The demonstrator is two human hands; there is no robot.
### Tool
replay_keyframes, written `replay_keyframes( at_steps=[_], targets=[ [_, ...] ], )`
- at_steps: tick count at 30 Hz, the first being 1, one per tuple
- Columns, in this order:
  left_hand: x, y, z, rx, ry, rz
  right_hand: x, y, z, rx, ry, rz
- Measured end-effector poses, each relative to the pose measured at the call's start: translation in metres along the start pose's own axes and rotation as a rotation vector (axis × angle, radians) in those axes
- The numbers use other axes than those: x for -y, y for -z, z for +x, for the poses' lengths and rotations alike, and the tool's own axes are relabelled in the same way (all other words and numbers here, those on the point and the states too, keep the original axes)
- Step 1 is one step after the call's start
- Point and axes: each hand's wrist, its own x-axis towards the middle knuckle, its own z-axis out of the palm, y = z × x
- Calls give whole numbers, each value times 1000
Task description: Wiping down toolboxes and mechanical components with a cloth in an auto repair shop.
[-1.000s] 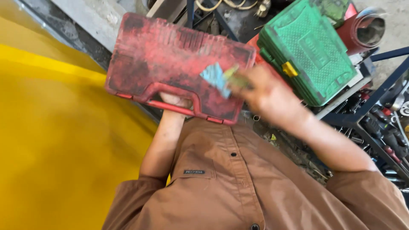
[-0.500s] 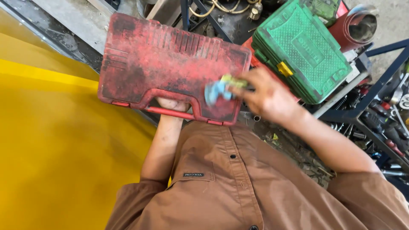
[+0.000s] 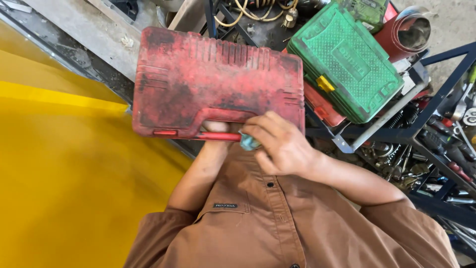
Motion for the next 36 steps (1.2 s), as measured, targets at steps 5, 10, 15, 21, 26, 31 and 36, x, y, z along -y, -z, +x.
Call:
replay_keyframes(
  at_steps=[5, 10, 15, 21, 26, 31, 36],
  targets=[
    [21, 1, -4, 51, 41, 21, 0, 4, 7, 4, 110, -198],
    [30, -6, -3, 104, 77, 37, -23, 40, 4, -16, 135, -146],
    [-7, -85, 32, 60, -15, 975, -51, 80, -18, -191, -219, 134],
    [-4, -36, 64, 233, 108, 808, -93, 65, -57, -477, -331, 938],
    [12, -58, 74, 177, 101, 839, -116, 71, -60, -547, -408, 862],
    [23, -65, 77, 151, 112, 866, -127, 81, -67, -545, -648, 544],
    [56, -58, 71, -16, 74, 1124, -145, 99, -81, -301, -818, 151]
  ],
)
